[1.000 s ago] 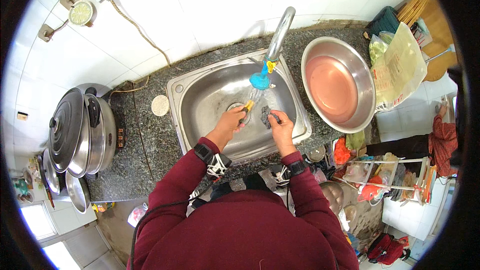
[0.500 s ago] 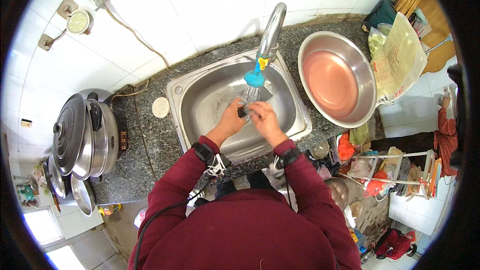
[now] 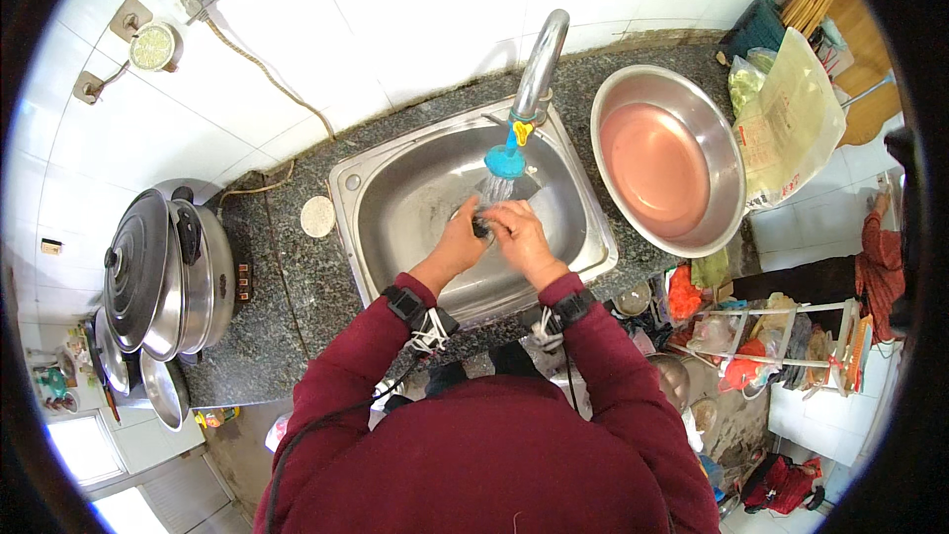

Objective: The person sweeps the kitchen floor with a broom, then moves a small table and washes a knife and a metal bowl in the sink. The person rinses the knife and bowl under running water and places them aside.

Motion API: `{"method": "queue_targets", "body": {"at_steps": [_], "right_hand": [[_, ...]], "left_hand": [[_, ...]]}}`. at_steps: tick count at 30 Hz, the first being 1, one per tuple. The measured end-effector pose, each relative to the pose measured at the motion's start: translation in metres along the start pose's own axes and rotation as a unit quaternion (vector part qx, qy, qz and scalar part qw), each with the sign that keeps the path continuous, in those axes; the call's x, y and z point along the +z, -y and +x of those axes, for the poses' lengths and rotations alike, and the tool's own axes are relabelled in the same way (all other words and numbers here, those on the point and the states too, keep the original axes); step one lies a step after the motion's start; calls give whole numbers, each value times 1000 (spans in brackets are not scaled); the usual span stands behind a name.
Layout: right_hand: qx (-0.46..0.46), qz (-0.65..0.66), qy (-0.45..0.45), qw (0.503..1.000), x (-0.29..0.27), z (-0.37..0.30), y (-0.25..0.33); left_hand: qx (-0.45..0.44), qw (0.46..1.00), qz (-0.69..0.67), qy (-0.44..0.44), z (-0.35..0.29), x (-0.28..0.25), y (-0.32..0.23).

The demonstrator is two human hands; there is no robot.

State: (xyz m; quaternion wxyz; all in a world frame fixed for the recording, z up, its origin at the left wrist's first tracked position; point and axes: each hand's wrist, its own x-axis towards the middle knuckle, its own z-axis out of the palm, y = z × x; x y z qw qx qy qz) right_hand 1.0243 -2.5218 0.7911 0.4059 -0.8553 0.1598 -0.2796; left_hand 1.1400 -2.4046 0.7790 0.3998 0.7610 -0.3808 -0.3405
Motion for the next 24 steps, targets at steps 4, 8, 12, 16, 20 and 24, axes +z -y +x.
{"method": "queue_targets", "body": {"at_steps": [4, 8, 12, 16, 20, 24], "right_hand": [[25, 2, 20, 999, 5, -3, -4], [44, -6, 37, 998, 4, -10, -20], [145, -36, 9, 989, -9, -13, -44], [140, -58, -47, 987, -12, -20, -50], [110, 3, 48, 993, -9, -29, -49], [6, -86, 40, 995, -15, -24, -63]], "left_hand": [[-11, 997, -72, 2, 2, -1, 7], [-80, 977, -198, 19, 3, 0, 10], [-211, 868, -439, 89, -1, -8, 11], [-184, 879, -376, 228, -2, -4, 12], [-258, 839, -435, 202, -6, 11, 4], [-289, 857, -380, 194, -32, 7, -10]]}}
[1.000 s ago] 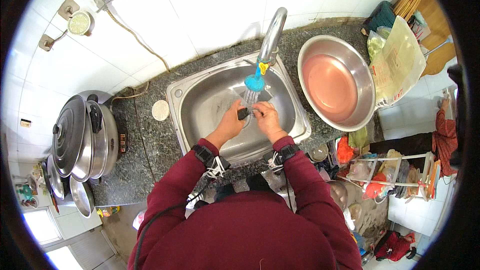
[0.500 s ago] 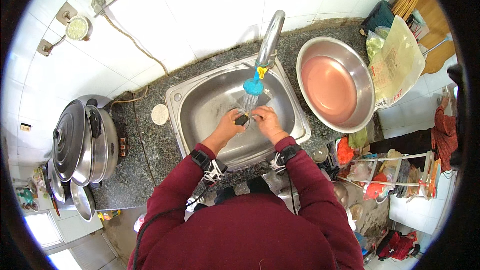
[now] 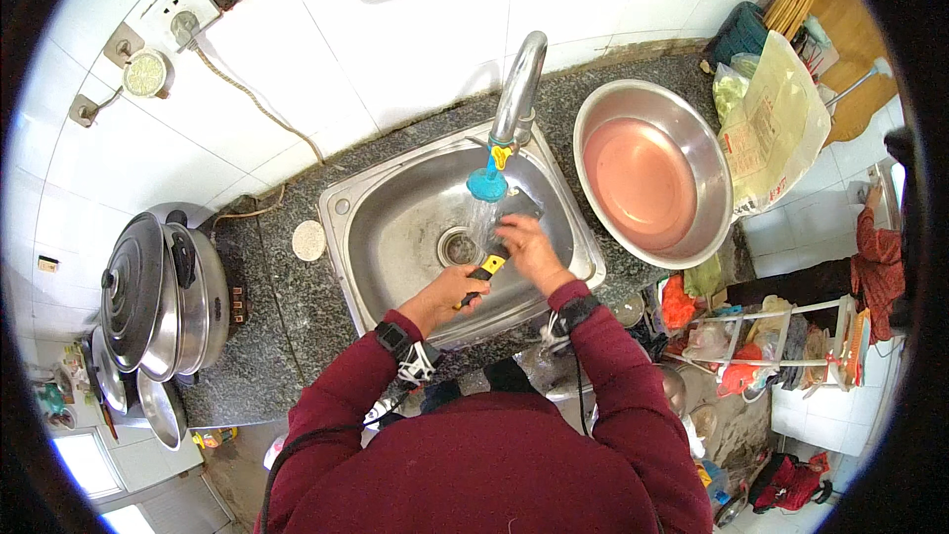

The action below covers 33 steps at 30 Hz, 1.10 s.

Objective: The person sweeps the kitchen floor with a broom, then moves a small table and washes a knife and a metal bowl in the sink. The person rinses the knife and bowl under running water and places them aside.

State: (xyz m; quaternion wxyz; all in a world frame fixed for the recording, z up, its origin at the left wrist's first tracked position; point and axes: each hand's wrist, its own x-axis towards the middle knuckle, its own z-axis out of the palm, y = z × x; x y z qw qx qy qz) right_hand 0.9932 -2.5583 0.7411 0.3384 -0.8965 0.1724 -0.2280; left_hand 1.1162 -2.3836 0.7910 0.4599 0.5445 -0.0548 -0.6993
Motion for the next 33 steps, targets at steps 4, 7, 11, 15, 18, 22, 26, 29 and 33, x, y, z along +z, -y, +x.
{"method": "queue_targets", "body": {"at_steps": [4, 7, 11, 15, 18, 22, 26, 29, 33], "right_hand": [[78, -4, -22, 997, 0, 5, -3], [-117, 59, 110, 985, 7, 0, 12], [111, 0, -3, 994, 8, 0, 29], [-150, 61, 127, 979, 4, -1, 38], [148, 15, -26, 988, 2, -3, 41], [-156, 46, 123, 979, 3, -3, 46], [84, -32, 0, 996, 5, 0, 51], [-45, 45, 83, 995, 5, -1, 51], [17, -12, 33, 999, 4, -5, 38]], "left_hand": [[2, 999, 19, 38, -29, 3, 1], [10, 1000, -14, 21, -42, 3, 3], [-22, 999, -20, 12, -53, 1, 11], [5, 999, -34, 22, -56, -2, 16], [6, 999, -33, 29, -55, -4, 18], [17, 998, -30, 47, -55, -4, 20], [11, 999, -20, 41, -61, -1, 20], [13, 999, -37, 35, -68, 0, 17], [21, 999, -42, 22, -80, -1, 15]]}}
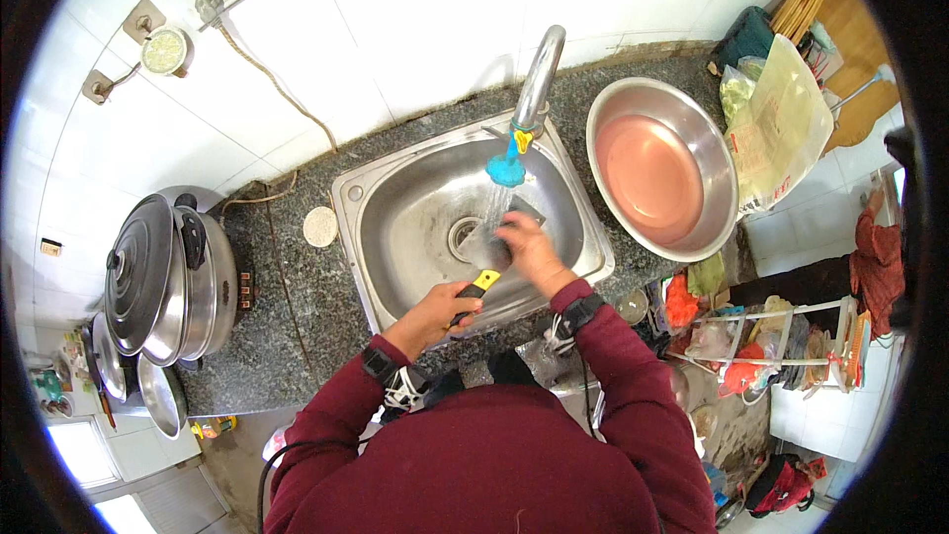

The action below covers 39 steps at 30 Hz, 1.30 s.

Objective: The person sweeps the kitchen floor with a broom, then moves a small table and washes a knife and a metal bowl in the sink. The person rinses the knife and bowl under running water and places them aside.

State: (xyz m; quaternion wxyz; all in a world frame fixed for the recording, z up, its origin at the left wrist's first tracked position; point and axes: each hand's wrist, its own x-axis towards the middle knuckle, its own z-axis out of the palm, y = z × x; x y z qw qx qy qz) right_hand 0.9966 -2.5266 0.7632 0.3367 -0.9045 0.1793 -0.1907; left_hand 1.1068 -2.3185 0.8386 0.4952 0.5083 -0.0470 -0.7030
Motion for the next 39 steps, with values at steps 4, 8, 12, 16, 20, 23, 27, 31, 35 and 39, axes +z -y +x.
{"method": "queue_targets", "body": {"at_steps": [4, 8, 12, 16, 20, 23, 27, 31, 35, 39], "right_hand": [[49, -5, -56, 997, 3, 0, -18], [-37, 21, -44, 998, 6, 8, -19], [45, 19, -99, 994, 6, 11, -5], [-38, -1, -25, 999, 2, 1, -4], [182, -3, -89, 979, -2, -22, -11], [180, 44, -14, 983, 0, -36, -9], [143, 57, 3, 988, 8, -47, 5], [143, 61, -5, 988, 10, -53, 12], [168, 72, 5, 983, 12, -57, 12], [142, 62, 11, 988, 21, -56, 19]], "left_hand": [[-2, 1000, 21, -18, -11, -4, 1], [34, 999, 30, 8, -19, -6, 1], [1, 996, 83, -10, -28, -5, 0], [62, 990, 110, -60, -36, -14, -4], [190, 852, 431, -229, -60, -36, -1], [253, 833, 414, -265, -80, -51, 6], [181, 939, 124, -264, -105, -68, 19], [218, 900, 70, -370, -130, -92, 35], [258, 869, -2, -421, -161, -132, 56], [225, 844, -19, -487, -178, -164, 77]]}}
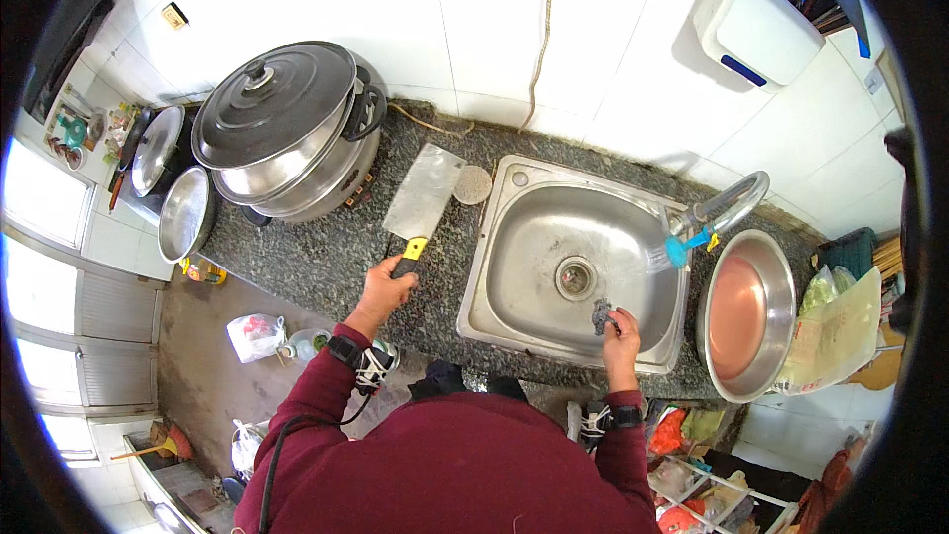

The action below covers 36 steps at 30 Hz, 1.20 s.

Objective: The person sweeps the kitchen floor with a broom, then moves a small table and washes a knife and a metal bowl in the sink. The person rinses the knife and bowl under running water and places them aside.

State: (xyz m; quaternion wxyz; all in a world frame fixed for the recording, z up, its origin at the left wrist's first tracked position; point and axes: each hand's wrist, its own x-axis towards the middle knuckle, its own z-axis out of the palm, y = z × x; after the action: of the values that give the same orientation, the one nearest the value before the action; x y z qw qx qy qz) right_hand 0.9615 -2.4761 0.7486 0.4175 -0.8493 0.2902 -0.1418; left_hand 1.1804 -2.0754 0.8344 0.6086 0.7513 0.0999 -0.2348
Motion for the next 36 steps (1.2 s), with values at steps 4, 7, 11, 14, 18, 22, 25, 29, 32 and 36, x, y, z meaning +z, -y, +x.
{"method": "queue_targets", "body": {"at_steps": [4, 7, 11, 14, 18, 22, 25, 29, 32, 36], "right_hand": [[-11, 14, -8, 1000, 11, -1, 14], [-16, -20, -12, 1000, 13, -4, 25], [-16, -12, -4, 1000, 12, -5, 38], [-11, -1, -9, 1000, 12, -1, 38], [47, 18, -56, 997, 14, 13, 20], [158, 141, -91, 973, 9, 38, -3], [200, 308, -129, 921, -1, 62, -4], [218, 410, -171, 869, -2, 89, 12], [201, 277, 27, 939, 12, 84, 27], [-53, -133, 279, 949, 33, 63, 37]], "left_hand": [[-7, 999, -48, -5, 8, -15, 20], [-23, 999, -14, -36, 11, -23, 37], [74, 988, 122, -62, 23, -34, 62], [201, 921, 315, -108, 36, -44, 76], [137, 917, 361, -100, 46, -49, 87], [177, 871, 447, -99, 43, -41, 80], [289, 854, 397, -174, 45, -26, 61], [317, 905, 273, -77, 52, 14, 31], [276, 932, 235, 13, 58, 52, 15], [260, 921, 279, 75, 47, 78, 14]]}}
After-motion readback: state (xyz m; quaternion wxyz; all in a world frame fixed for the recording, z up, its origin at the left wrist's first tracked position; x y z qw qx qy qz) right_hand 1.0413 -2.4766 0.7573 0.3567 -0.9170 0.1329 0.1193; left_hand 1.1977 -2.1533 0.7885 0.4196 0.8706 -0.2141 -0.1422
